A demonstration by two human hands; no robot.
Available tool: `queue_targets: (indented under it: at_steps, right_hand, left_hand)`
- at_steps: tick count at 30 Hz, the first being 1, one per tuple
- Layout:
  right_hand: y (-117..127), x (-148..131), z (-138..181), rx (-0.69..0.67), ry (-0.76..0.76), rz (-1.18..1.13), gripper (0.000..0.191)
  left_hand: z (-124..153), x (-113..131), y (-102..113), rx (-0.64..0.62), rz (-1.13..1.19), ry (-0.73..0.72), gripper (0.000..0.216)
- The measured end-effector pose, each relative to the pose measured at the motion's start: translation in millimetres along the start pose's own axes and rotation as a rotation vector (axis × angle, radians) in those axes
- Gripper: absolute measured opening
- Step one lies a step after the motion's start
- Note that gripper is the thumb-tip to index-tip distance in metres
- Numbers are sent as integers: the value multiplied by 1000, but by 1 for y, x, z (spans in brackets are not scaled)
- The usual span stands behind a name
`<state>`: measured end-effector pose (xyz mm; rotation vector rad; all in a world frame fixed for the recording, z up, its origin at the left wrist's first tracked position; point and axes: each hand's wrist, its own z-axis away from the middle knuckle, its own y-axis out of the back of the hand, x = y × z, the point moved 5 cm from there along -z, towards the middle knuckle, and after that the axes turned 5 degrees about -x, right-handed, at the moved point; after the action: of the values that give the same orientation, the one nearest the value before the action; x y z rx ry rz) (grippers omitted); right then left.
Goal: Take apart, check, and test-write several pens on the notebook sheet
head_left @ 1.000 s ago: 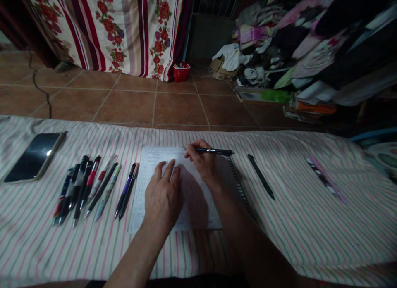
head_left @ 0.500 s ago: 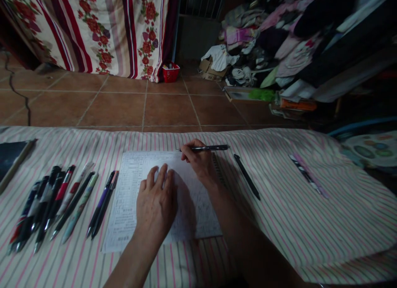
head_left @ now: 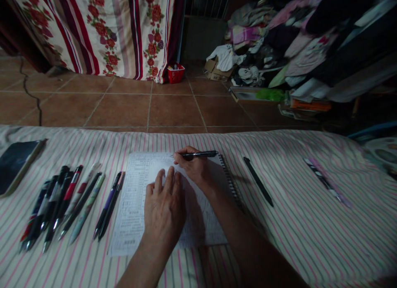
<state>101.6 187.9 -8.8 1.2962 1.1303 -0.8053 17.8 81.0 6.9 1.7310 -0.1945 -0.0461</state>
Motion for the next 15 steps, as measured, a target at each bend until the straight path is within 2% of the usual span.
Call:
queue_targets:
  at_steps: [15]
  right_hand:
    - [-2, 1, 0, -5, 10, 74, 14]
  left_hand:
    - [2, 0, -2, -53, 3, -11, 45]
